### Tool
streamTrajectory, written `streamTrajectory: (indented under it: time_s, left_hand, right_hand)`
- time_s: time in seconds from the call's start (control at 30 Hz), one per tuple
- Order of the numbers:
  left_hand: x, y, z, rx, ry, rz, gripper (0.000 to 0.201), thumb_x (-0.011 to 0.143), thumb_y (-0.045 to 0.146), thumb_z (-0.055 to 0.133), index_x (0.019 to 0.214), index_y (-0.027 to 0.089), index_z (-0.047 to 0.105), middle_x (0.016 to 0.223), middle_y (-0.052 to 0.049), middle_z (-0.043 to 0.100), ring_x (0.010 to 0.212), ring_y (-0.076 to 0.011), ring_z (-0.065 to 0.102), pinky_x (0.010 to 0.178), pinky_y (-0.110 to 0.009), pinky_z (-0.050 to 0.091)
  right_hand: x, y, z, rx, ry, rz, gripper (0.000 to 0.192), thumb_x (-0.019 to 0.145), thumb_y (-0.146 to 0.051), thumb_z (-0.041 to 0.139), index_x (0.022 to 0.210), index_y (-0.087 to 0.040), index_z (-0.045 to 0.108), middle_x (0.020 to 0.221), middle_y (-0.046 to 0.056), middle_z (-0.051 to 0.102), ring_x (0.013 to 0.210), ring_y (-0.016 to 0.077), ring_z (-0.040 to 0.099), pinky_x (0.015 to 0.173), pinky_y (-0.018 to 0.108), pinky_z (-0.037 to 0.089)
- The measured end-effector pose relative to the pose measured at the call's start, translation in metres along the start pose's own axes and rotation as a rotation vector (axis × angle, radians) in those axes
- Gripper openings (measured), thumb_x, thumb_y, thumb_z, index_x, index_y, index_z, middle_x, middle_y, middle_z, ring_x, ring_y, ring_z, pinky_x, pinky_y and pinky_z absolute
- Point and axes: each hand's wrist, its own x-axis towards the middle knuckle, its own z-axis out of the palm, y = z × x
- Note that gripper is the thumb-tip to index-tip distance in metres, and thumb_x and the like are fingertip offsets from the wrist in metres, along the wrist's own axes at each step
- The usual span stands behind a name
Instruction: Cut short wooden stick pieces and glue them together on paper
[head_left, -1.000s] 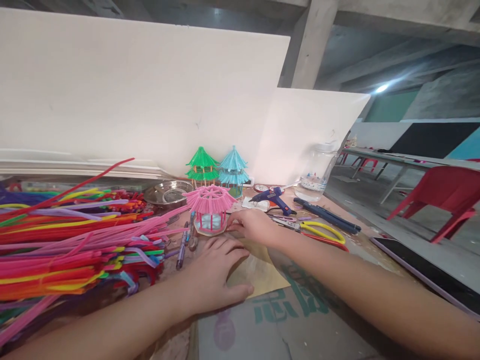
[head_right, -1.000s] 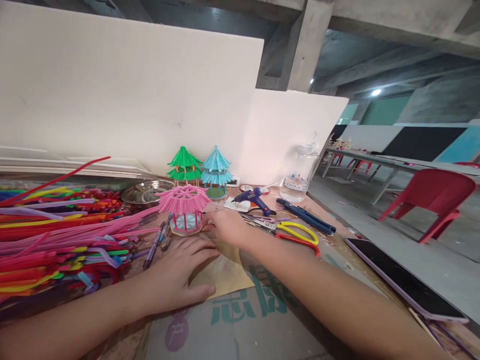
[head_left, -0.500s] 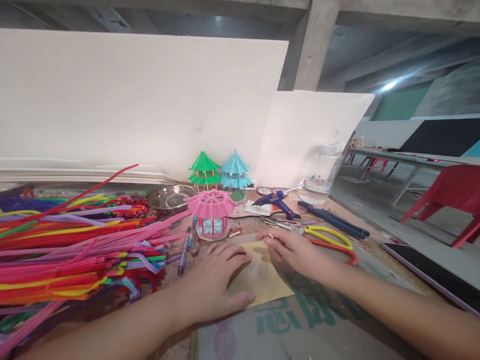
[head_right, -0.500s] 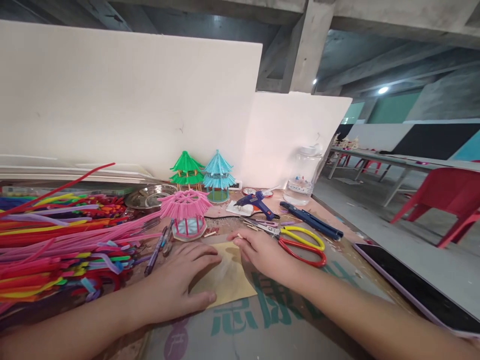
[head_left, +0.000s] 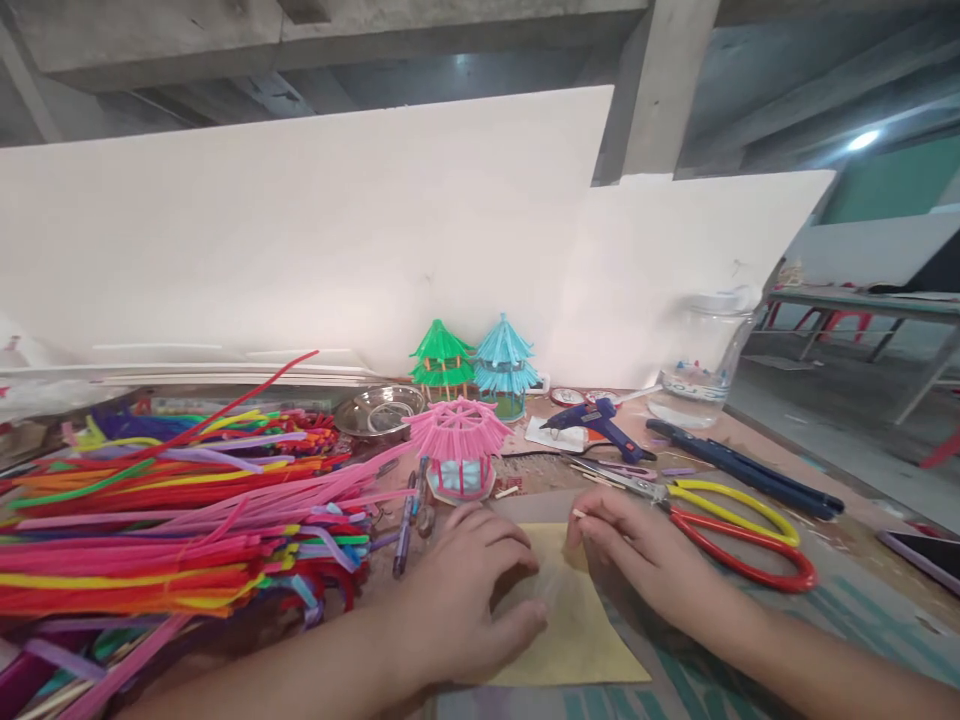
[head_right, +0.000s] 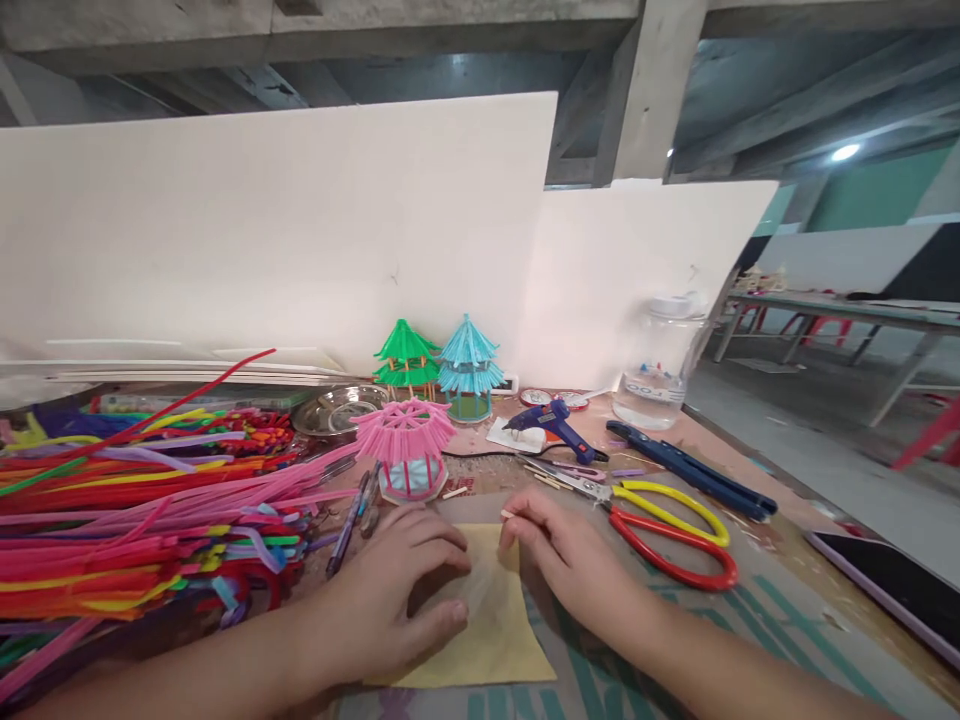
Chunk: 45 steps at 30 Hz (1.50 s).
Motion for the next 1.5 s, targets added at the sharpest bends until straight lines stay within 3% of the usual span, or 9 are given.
streamTrajectory:
  time_s: [0.23,0.43,0.67,0.83,1.0,1.1,1.37,1.5]
  left_hand:
    - [-0.003,-0.002,0.002,-0.008,-0.001,-0.022,0.025,0.077,0.035,0.069,0.100,0.023,0.067,0.105,-0.004,0.069,0.105,-0.0234,0.057,0.101,-0.042,0.040]
    - [-0.003,-0.002,0.002,0.024,-0.013,-0.009,0.025,0.077,0.032,0.069,0.101,0.023,0.066,0.106,-0.004,0.068,0.106,-0.0226,0.057,0.101,-0.040,0.039]
    - [0.000,0.001,-0.001,0.044,-0.032,-0.014,0.024,0.078,0.027,0.067,0.101,0.023,0.066,0.107,-0.005,0.068,0.106,-0.0239,0.057,0.100,-0.042,0.040]
    - [0.004,0.001,-0.001,0.049,0.023,0.035,0.014,0.085,0.027,0.062,0.097,0.021,0.068,0.104,-0.005,0.070,0.103,-0.0222,0.059,0.097,-0.040,0.040]
    - [0.006,-0.003,0.000,0.031,0.188,0.127,0.012,0.093,0.031,0.059,0.093,0.023,0.068,0.095,-0.001,0.070,0.094,-0.0190,0.060,0.089,-0.037,0.041]
    - [0.005,-0.003,0.000,0.066,0.209,0.197,0.014,0.093,0.033,0.061,0.088,0.023,0.069,0.089,0.000,0.068,0.089,-0.0179,0.059,0.085,-0.035,0.040]
    - [0.005,-0.001,0.004,0.004,0.172,0.244,0.014,0.095,0.023,0.055,0.085,0.022,0.065,0.089,-0.001,0.064,0.088,-0.0167,0.056,0.083,-0.032,0.039]
    - [0.006,0.000,0.004,-0.012,0.177,0.218,0.013,0.095,0.027,0.056,0.086,0.022,0.065,0.088,0.000,0.064,0.088,-0.0173,0.056,0.083,-0.033,0.039]
  right_hand:
    - [0.003,0.004,0.000,-0.002,0.075,-0.134,0.028,0.091,-0.038,0.048,0.079,-0.026,0.070,0.081,0.006,0.071,0.078,0.0226,0.068,0.068,0.031,0.055]
    - [0.001,0.009,0.002,0.001,0.048,-0.029,0.026,0.089,-0.039,0.048,0.088,-0.026,0.071,0.087,0.006,0.076,0.084,0.0248,0.071,0.074,0.035,0.057]
    - [-0.001,0.000,-0.003,0.005,0.022,-0.015,0.034,0.092,-0.033,0.045,0.118,-0.022,0.062,0.069,0.001,0.070,0.066,0.0206,0.068,0.068,0.033,0.056]
    - [-0.006,-0.002,-0.005,-0.066,0.018,-0.156,0.024,0.092,-0.024,0.049,0.105,-0.022,0.070,0.096,0.007,0.076,0.086,0.0207,0.071,0.078,0.031,0.056]
    - [-0.013,-0.007,0.000,-0.187,-0.011,-0.402,0.023,0.099,-0.025,0.049,0.101,-0.019,0.071,0.087,0.008,0.075,0.081,0.0190,0.069,0.074,0.029,0.055]
    - [-0.015,-0.012,0.004,-0.178,0.005,-0.523,0.027,0.101,-0.027,0.046,0.100,-0.017,0.070,0.085,0.008,0.073,0.079,0.0173,0.066,0.071,0.027,0.053]
    - [-0.013,-0.015,0.004,-0.123,-0.078,-0.373,0.028,0.100,-0.032,0.047,0.088,-0.018,0.069,0.074,0.004,0.071,0.069,0.0147,0.064,0.064,0.023,0.048]
    - [-0.013,-0.015,0.003,-0.120,-0.117,-0.386,0.028,0.101,-0.029,0.046,0.090,-0.018,0.069,0.076,0.005,0.072,0.071,0.0148,0.065,0.066,0.023,0.048]
